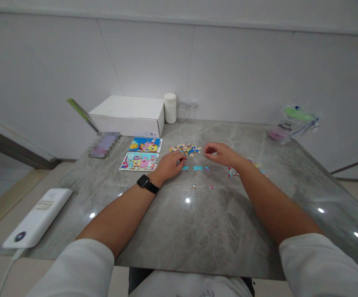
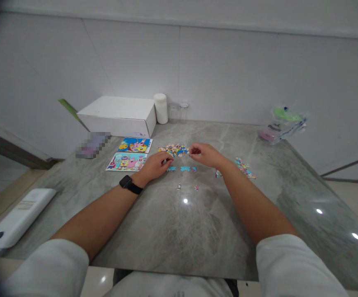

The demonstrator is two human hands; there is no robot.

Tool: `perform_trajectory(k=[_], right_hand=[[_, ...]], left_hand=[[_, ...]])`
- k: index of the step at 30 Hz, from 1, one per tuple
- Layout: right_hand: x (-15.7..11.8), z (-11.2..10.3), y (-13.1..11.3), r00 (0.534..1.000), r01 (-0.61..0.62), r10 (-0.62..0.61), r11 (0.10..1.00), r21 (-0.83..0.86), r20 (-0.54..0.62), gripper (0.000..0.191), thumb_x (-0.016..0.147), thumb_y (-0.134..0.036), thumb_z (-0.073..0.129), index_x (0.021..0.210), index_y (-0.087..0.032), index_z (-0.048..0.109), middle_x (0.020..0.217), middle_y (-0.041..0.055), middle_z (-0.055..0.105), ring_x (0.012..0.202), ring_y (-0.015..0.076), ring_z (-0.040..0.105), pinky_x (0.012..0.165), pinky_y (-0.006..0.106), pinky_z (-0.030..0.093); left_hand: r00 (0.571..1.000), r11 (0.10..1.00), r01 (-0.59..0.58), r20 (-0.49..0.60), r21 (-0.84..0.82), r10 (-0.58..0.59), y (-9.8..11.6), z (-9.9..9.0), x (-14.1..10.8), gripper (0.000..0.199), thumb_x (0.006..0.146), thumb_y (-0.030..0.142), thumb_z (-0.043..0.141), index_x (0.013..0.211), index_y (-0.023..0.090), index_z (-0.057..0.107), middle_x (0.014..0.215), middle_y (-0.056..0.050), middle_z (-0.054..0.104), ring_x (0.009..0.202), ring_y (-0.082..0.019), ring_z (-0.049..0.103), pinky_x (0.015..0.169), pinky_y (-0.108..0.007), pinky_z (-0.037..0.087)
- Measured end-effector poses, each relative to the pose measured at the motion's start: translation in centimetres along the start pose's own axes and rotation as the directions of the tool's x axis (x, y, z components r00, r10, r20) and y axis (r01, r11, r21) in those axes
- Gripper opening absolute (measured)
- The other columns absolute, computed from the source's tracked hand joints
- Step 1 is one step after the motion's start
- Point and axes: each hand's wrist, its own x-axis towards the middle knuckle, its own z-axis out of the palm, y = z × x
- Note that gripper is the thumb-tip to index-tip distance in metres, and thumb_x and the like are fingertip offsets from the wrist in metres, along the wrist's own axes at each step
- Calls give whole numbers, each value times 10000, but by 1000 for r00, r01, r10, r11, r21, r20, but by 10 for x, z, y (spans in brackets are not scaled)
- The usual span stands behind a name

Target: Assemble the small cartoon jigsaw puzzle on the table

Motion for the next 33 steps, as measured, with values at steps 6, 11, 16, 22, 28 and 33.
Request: perform_trajectory(k=[6, 11, 16, 22, 28, 33], right_hand=[[2, 47, 12, 994, 76, -69, 993, 87, -79, 145, 859, -311, 640, 932, -228, 733, 943, 37, 767, 903, 210, 708, 868, 360, 561], [-4, 54, 16, 981, 113, -96, 989, 98, -167, 230, 909, -310, 607, 1034, -240, 787, 1011, 50, 780, 916, 211, 712, 879, 357, 563], [-5, 63, 13, 984, 66, -37, 984, 164, -176, 276, 902, -317, 655, 1140, -256, 779, 1004, 42, 788, 889, 217, 719, 885, 378, 573], [-8, 70, 8, 990, 48, -20, 978, 205, -136, 304, 891, -336, 687, 1179, -251, 739, 920, 24, 771, 839, 200, 713, 860, 360, 569], [-9, 72, 5, 989, 68, -39, 977, 202, -142, 277, 898, -339, 690, 1158, -256, 735, 923, 20, 786, 864, 208, 730, 864, 368, 570], [-10, 71, 2, 983, 117, -96, 984, 131, -159, 255, 939, -304, 637, 1175, -258, 721, 969, 38, 785, 888, 215, 731, 875, 381, 568]], left_hand=[[1000, 1000, -12, 9, 5, 12, -2, 3, 1, 149, 995, 207, 583, 1028, 194, 728, 972, -53, 728, 874, -191, 653, 818, -313, 503], [999, 999, -39, 11, -12, 39, 0, 4, 1, 152, 1010, 228, 583, 1040, 196, 729, 983, -51, 733, 876, -183, 651, 820, -304, 498], [998, 997, -52, 23, -53, 53, 8, 1, 1, 142, 1008, 253, 599, 1027, 191, 725, 952, -46, 727, 869, -178, 649, 836, -305, 495], [997, 996, -19, 66, -91, 25, 13, 0, 1, 166, 1005, 305, 602, 966, 192, 717, 914, -42, 711, 857, -181, 632, 818, -307, 485], [996, 985, 36, 84, -166, -22, 12, 2, 1, 153, 970, 273, 601, 934, 183, 719, 851, -27, 676, 771, -160, 585, 732, -282, 451], [995, 973, 72, 80, -220, -55, 10, 5, 2, 147, 939, 261, 608, 900, 180, 724, 828, -17, 675, 754, -151, 574, 714, -272, 438]])
